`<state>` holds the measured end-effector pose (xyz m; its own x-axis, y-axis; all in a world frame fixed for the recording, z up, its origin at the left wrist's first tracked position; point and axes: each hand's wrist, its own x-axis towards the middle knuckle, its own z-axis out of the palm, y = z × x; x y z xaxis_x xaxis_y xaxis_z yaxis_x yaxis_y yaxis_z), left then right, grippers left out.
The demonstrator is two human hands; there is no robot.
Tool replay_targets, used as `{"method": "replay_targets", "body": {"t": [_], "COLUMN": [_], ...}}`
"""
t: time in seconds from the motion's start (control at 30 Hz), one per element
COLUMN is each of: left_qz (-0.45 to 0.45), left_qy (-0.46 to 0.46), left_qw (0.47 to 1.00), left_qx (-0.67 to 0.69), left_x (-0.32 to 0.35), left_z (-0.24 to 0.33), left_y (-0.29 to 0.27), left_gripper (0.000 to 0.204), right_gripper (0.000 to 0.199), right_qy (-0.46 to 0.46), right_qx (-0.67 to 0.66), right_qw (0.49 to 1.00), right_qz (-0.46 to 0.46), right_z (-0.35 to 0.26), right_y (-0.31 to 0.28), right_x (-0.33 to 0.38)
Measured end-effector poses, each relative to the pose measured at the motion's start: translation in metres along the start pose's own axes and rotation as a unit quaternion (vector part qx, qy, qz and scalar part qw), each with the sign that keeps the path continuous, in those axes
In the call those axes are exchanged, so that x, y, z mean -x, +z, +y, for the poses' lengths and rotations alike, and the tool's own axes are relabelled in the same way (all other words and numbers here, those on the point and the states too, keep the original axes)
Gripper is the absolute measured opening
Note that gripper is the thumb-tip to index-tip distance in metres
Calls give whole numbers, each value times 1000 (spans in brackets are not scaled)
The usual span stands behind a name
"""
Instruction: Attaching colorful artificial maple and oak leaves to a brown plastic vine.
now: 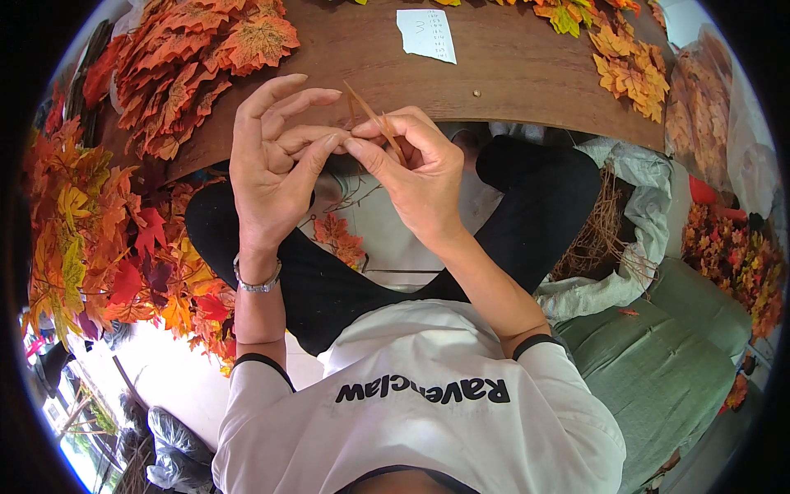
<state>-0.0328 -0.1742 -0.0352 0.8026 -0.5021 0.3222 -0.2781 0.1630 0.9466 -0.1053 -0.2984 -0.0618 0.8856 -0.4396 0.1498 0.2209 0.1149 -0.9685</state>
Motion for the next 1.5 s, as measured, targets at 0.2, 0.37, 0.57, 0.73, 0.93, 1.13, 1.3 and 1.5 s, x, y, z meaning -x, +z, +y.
{"method": "replay_targets", "body": {"t": [0.2, 0.37, 0.57, 0.73, 0.93, 1.13, 1.3, 1.5], "left_qz": [-50, -16, -20, -28, -22, -50, -14, -16], "left_qy": [35, 25, 39, 32, 38, 42, 66, 74], "left_qw": [994, 995, 992, 991, 996, 997, 996, 993], "left_qx": [-90, -98, -118, -130, -83, -43, -65, -87], "left_x": [2, 4, 4, 5, 3, 2, 4, 4], "left_z": [-4, -2, -3, -3, -5, -3, -5, -5], "left_y": [-1, 4, 7, 8, 7, 2, 4, 5], "left_gripper": [50, 47, 44, 43, 45, 51, 51, 51], "right_gripper": [9, 6, 14, 14, 13, 14, 17, 19], "right_qy": [47, 55, 37, 22, 157, 160, 90, -5], "right_qx": [12, 40, 88, 127, -110, -173, -91, -8], "right_qw": [999, 998, 995, 992, 981, 972, 991, 1000], "right_qz": [12, 9, 3, -5, -30, -12, -27, -7], "right_z": [0, 1, 12, 15, 12, 1, 2, 4], "right_y": [-2, -4, -6, -6, -14, -10, -10, -5], "right_x": [-1, 1, 2, 2, -1, 0, 0, 1]}}
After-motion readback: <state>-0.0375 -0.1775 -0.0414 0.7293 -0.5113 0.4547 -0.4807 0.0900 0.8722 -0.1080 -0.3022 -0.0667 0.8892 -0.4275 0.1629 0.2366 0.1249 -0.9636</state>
